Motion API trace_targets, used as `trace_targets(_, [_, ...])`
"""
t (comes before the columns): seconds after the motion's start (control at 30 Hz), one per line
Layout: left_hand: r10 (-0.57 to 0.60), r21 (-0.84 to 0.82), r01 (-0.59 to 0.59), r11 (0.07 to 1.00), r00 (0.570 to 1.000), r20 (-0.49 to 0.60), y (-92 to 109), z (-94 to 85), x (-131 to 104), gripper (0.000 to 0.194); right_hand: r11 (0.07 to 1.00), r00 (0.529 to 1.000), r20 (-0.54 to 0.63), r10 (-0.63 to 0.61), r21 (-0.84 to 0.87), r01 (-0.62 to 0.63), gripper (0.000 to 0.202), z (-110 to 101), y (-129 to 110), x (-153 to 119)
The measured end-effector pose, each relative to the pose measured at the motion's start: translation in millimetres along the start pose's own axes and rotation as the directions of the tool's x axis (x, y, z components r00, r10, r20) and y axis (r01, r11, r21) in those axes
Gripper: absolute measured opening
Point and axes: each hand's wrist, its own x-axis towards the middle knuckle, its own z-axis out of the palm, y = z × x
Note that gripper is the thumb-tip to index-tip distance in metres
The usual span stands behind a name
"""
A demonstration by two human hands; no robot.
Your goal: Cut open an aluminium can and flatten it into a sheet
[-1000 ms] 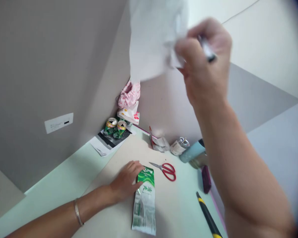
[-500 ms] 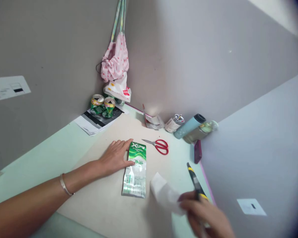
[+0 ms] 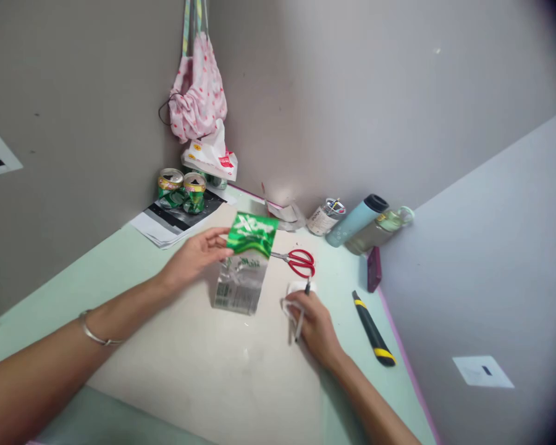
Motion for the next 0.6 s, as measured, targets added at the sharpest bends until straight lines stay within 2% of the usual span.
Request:
trace_targets(0.07, [0.052,-0.081,-0.063,0.995,0.99,-0.128,18,-17.6,5,0.044,1.0,0.998,-0.062,0.017,0.025,-0.016,0.018,-2,-6,10])
trace_targets(0.13, [0.104,-0.14,-0.142,0.98,0.963,-0.25,36,-33.9,7,0.032,0.997,0.999,-0.036,-0.02,0.069,0.022,0.019,7,-27,1])
trace_targets(0.17, [0.129,-0.163,-0.182,0.97,0.948,-0.292,44,-40.5,7,0.027,0.992,0.997,0.025,-0.072,0.109,0.069,0.02,15,-40,-9])
trace_targets(0.2, [0.155,-0.181,-0.224,0.958,0.931,-0.329,51,-45.7,6,0.023,0.971,0.974,0.151,-0.172,0.194,0.141,0.024,26,-52,-20])
trace_targets(0.23, [0.176,-0.197,-0.26,0.945,0.916,-0.36,57,-49.6,5,0.02,0.94,0.915,0.291,-0.278,0.28,0.197,0.026,38,-61,-30])
trace_targets(0.27, [0.194,-0.208,-0.29,0.934,0.902,-0.386,62,-52.1,4,0.018,0.899,0.817,0.419,-0.397,0.359,0.252,0.024,49,-66,-37])
trace_targets(0.3, [0.207,-0.218,-0.314,0.924,0.89,-0.406,65,-53.5,3,0.017,0.868,0.723,0.497,-0.481,0.389,0.309,0.023,59,-67,-38])
trace_targets(0.33, [0.215,-0.226,-0.33,0.916,0.883,-0.418,67,-54.1,2,0.016,0.858,0.696,0.509,-0.507,0.374,0.351,0.021,66,-63,-33])
trace_targets(0.37, [0.218,-0.234,-0.34,0.911,0.878,-0.425,68,-54.2,2,0.015,0.881,0.746,0.474,-0.468,0.322,0.347,0.018,68,-55,-22])
trace_targets(0.4, [0.218,-0.243,-0.344,0.907,0.877,-0.428,68,-54.2,1,0.015,0.922,0.839,0.389,-0.379,0.236,0.307,0.019,67,-45,-6])
trace_targets(0.43, [0.215,-0.253,-0.345,0.904,0.878,-0.428,68,-54.4,1,0.015,0.947,0.901,0.304,-0.309,0.181,0.264,0.022,62,-34,12])
trace_targets(0.47, [0.21,-0.264,-0.345,0.901,0.878,-0.43,67,-54.8,1,0.015,0.962,0.936,0.235,-0.26,0.149,0.23,0.023,54,-25,29])
trace_targets(0.53, [0.198,-0.287,-0.344,0.894,0.878,-0.436,65,-57.3,2,0.016,0.976,0.973,0.125,-0.197,0.123,0.181,0.02,34,-17,53])
trace_targets(0.6, [0.188,-0.303,-0.346,0.888,0.875,-0.447,64,-61.5,3,0.018,0.977,0.978,0.102,-0.183,0.132,0.169,0.016,19,-27,51])
